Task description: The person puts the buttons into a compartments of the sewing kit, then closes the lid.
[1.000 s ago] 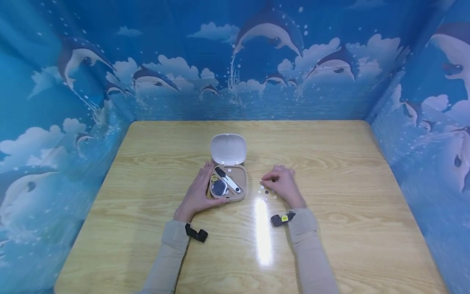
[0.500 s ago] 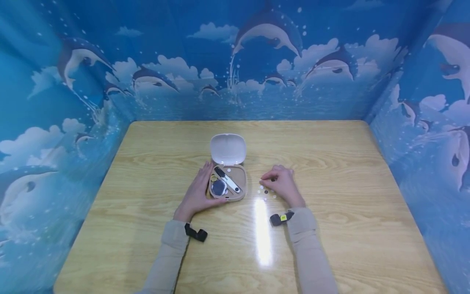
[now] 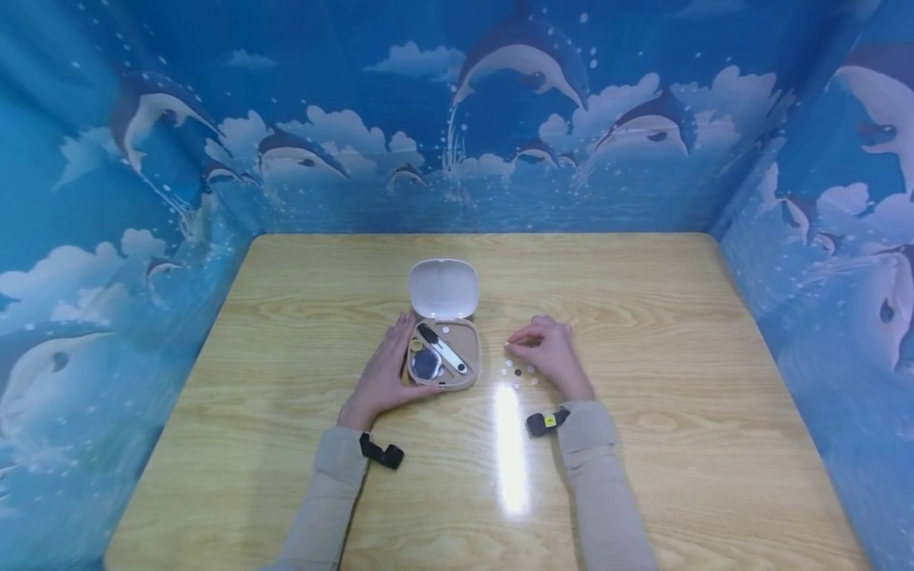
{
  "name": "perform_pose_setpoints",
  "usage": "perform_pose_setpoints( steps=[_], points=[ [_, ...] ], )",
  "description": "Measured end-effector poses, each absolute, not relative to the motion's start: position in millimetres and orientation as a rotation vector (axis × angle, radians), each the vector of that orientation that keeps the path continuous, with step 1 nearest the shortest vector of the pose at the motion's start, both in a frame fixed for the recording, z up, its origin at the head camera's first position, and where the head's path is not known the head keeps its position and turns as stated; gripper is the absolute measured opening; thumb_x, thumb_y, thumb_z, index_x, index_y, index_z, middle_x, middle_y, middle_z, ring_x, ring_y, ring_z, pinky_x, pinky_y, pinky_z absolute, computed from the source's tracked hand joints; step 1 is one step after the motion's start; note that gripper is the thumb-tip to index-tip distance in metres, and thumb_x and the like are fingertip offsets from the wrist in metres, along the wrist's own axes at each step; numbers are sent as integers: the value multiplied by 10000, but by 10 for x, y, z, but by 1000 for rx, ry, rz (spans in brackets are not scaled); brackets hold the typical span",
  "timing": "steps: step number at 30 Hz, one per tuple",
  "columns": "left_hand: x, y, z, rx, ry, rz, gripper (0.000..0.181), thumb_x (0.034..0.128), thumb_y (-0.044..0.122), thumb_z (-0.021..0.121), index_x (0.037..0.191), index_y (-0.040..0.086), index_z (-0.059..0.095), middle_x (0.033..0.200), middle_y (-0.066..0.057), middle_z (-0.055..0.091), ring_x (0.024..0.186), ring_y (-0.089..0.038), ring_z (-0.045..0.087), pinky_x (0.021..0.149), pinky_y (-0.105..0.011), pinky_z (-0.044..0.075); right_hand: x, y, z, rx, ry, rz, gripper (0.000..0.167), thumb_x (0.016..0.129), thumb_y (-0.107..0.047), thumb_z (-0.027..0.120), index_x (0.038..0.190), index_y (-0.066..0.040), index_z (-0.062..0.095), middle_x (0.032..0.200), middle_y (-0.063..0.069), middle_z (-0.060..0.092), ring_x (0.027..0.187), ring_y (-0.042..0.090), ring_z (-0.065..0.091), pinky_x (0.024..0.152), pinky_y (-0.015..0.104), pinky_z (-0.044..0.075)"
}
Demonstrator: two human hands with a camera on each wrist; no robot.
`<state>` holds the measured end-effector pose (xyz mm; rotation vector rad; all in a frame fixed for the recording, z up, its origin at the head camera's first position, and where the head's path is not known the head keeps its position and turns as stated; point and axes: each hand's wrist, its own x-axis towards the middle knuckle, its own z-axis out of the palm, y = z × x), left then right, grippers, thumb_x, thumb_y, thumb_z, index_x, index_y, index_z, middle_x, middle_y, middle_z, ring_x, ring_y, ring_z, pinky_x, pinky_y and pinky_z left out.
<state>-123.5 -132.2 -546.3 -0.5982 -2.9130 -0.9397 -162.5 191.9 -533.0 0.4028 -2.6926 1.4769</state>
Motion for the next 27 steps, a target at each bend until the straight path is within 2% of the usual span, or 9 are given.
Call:
perform_pose_setpoints(
  steps=[8,14,22,24,27],
  points=[
    [-1224,-1323,-5456,-605,-2893,-964,1347,655,832,678,1603,115,46,1670,-55,38,1525,-188,10,1240,-402,63,-1669,1842,-5177,393,-2699,1489,146,758,-180,870,873,-132,794,702,49,477,716,193,408,636,302,362],
    [-1225,-1328,-5465,-602,-2895,-958,1354,648,842,672,1604,120,41,1670,-50,35,1525,-189,11,1239,-409,71,-1729,1729,-5075,414,-2679,1552,138,770,-210,864,877,-154,797,730,132,460,743,230,396,672,331,367],
    [-1224,-1332,-5463,-610,-2884,-967,1355,647,833,683,1603,113,47,1669,-63,45,1523,-176,5,1238,-409,71,-1807,1496,-5013,452,-2641,1644,130,776,-163,852,886,-118,797,775,222,476,811,345,435,781,410,432],
    [-1225,-1331,-5462,-613,-2889,-963,1352,652,831,682,1603,114,41,1668,-61,39,1523,-176,0,1239,-412,69,-1827,1445,-5022,473,-2634,1633,134,777,-162,851,889,-112,796,793,225,500,840,341,464,856,435,444],
    [-1226,-1326,-5462,-618,-2891,-957,1348,659,835,672,1602,110,37,1669,-63,35,1523,-179,-2,1239,-411,67,-1848,1373,-5037,486,-2643,1624,135,782,-176,846,891,-120,791,834,166,563,927,270,521,1039,523,384]
  ],
)
